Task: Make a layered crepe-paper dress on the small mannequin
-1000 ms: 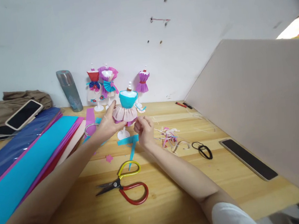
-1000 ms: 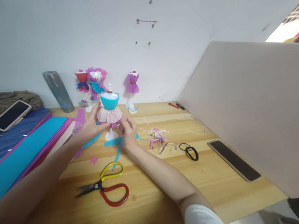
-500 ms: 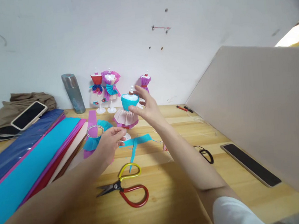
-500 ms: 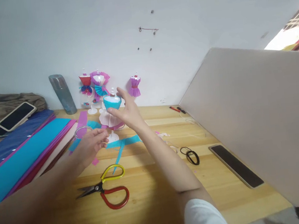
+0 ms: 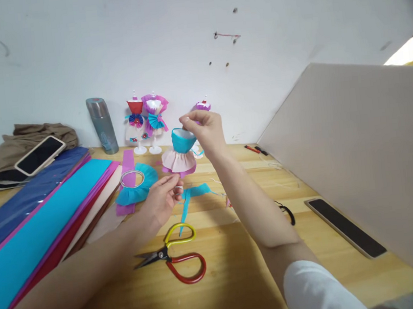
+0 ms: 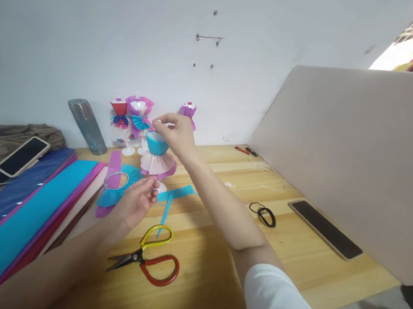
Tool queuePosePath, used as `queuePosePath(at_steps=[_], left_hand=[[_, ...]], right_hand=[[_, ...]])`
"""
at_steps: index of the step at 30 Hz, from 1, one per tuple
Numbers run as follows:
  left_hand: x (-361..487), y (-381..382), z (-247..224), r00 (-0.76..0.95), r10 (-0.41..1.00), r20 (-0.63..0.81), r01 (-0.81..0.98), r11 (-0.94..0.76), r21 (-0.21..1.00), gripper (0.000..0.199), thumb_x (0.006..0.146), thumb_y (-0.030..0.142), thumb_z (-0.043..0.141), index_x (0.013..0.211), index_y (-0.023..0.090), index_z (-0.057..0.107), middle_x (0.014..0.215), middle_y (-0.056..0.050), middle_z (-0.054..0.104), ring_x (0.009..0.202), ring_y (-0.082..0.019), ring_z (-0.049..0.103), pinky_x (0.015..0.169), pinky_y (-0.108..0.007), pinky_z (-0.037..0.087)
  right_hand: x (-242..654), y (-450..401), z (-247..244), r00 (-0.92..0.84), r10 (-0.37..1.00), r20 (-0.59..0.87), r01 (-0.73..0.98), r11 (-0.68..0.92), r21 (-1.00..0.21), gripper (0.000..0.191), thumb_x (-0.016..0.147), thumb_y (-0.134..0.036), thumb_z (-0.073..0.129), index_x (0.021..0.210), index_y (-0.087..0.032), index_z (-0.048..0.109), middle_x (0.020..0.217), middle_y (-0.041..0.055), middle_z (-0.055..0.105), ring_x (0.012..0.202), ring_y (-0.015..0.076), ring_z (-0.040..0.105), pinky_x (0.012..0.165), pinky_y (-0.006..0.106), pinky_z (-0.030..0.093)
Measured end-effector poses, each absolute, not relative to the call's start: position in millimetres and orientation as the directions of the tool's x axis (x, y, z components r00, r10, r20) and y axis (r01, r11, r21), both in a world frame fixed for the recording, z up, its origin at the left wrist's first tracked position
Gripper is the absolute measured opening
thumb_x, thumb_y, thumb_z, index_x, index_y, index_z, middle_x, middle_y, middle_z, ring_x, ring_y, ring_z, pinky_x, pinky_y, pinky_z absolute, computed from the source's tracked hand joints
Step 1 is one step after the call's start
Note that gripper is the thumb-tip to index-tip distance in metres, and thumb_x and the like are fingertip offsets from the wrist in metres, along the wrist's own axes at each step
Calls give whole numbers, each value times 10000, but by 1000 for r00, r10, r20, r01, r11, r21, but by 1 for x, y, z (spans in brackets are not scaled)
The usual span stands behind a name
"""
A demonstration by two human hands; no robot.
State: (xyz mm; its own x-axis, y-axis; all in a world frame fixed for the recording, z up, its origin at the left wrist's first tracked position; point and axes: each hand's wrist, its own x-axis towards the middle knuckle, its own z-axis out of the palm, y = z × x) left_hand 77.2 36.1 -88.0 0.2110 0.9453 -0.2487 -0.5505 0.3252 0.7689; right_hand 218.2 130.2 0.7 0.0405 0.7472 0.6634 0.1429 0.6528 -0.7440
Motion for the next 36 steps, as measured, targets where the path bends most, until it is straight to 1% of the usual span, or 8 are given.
queuePosePath(at_steps=[7, 11, 15, 19, 22, 25, 31, 36], left_hand=[[73, 24, -82, 204, 967, -152, -522, 239, 819, 246, 688, 338, 852, 772, 185, 678, 706, 6, 608, 592, -89, 528, 518, -222, 393], [76, 22, -80, 198, 975, -102, -449, 183, 875, 222, 721, 347, 821, 716, 182, 673, 618, 20, 569, 500, -68, 450, 457, -215, 324], [80, 25, -75, 74, 996, -52, -343, 74, 936, 149, 707, 265, 807, 744, 178, 692, 581, 16, 605, 461, -76, 480, 439, -215, 334], [84, 30, -68, 21, 1000, -4, -269, 10, 963, 169, 703, 208, 799, 704, 179, 632, 556, 26, 618, 441, -70, 499, 421, -198, 326], [88, 33, -64, 31, 999, -24, -254, 31, 967, 247, 714, 201, 796, 665, 196, 554, 469, 55, 559, 413, -73, 482, 413, -193, 321], [93, 34, -63, 41, 998, -44, -273, 54, 960, 295, 701, 198, 805, 659, 205, 513, 435, 66, 538, 401, -75, 471, 410, -189, 310], [103, 34, -63, 42, 998, -50, -344, 62, 937, 299, 619, 169, 826, 647, 194, 529, 455, 76, 542, 397, -63, 480, 399, -176, 283], [107, 33, -64, 17, 999, -49, -398, 52, 916, 171, 599, 130, 774, 671, 181, 628, 481, 68, 573, 385, -54, 459, 397, -182, 283]], right_hand=[[241, 104, -15, 352, 667, 657, 54, 686, -726, 205, 754, -385, 798, 688, -218, 699, 650, -24, 661, 597, 129, 603, 577, 283, 510], [256, 92, -26, 408, 677, 613, 22, 663, -748, 226, 749, -406, 799, 684, -229, 674, 658, -21, 633, 636, 156, 599, 612, 314, 496], [262, 85, -30, 484, 666, 567, -20, 657, -754, 232, 709, -403, 792, 662, -219, 659, 677, 1, 640, 660, 169, 570, 646, 340, 474], [262, 81, -29, 502, 672, 544, -28, 641, -767, 231, 695, -409, 782, 662, -215, 661, 686, 4, 648, 666, 164, 567, 659, 338, 470], [262, 80, -28, 521, 671, 527, -49, 640, -767, 220, 663, -397, 793, 649, -212, 675, 669, -10, 660, 653, 151, 558, 645, 321, 468], [263, 81, -30, 514, 664, 544, -45, 654, -755, 207, 682, -389, 803, 649, -222, 685, 675, -11, 670, 648, 151, 569, 638, 318, 477], [271, 84, -35, 476, 660, 582, 17, 654, -756, 210, 755, -417, 787, 693, -234, 706, 725, 5, 692, 688, 176, 618, 664, 347, 526], [271, 85, -36, 490, 665, 563, 9, 642, -766, 182, 752, -396, 789, 685, -243, 717, 727, 11, 699, 696, 184, 628, 667, 355, 542]])
